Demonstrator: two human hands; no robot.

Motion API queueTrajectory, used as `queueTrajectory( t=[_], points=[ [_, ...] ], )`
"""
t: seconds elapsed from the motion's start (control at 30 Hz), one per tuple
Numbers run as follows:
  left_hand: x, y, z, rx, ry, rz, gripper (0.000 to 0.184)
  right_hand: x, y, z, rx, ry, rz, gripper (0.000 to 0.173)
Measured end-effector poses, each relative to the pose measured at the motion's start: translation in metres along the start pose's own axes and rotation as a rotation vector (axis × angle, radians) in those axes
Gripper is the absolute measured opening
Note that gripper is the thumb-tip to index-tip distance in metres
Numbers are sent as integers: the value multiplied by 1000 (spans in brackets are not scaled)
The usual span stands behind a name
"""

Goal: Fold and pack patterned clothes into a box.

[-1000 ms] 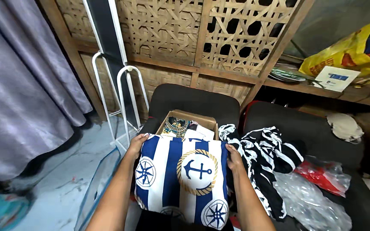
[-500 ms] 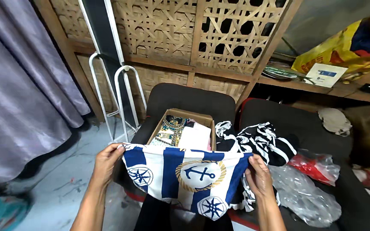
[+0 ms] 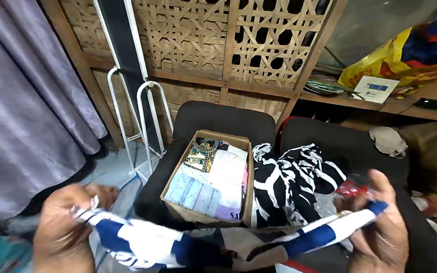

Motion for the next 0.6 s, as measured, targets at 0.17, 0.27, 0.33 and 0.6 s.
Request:
queueTrajectory(
  t=[0.17,0.27,0.33,0.6],
  points=[
    [59,-42,-40,776,255,-253,28,72,75,-15,-389,55,207,23],
    [77,4,-45,879,284,13,27,120,73,-3,-492,62,113,16],
    [73,44,-47,857,288,190,25,141,54,17,-485,7,-11,18],
    [-12,28,70,455,-178,-35,16,122,134,-25,-579,57,125,21]
  ],
)
Point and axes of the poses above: each hand's wrist, its own x-axis towards the middle knuckle, its own z-axis out of the palm, y = z × x, the point moved 10 cm from there along x, towards the middle knuckle, and after that the axes turned 5 degrees about -z, right-handed, at the moved point
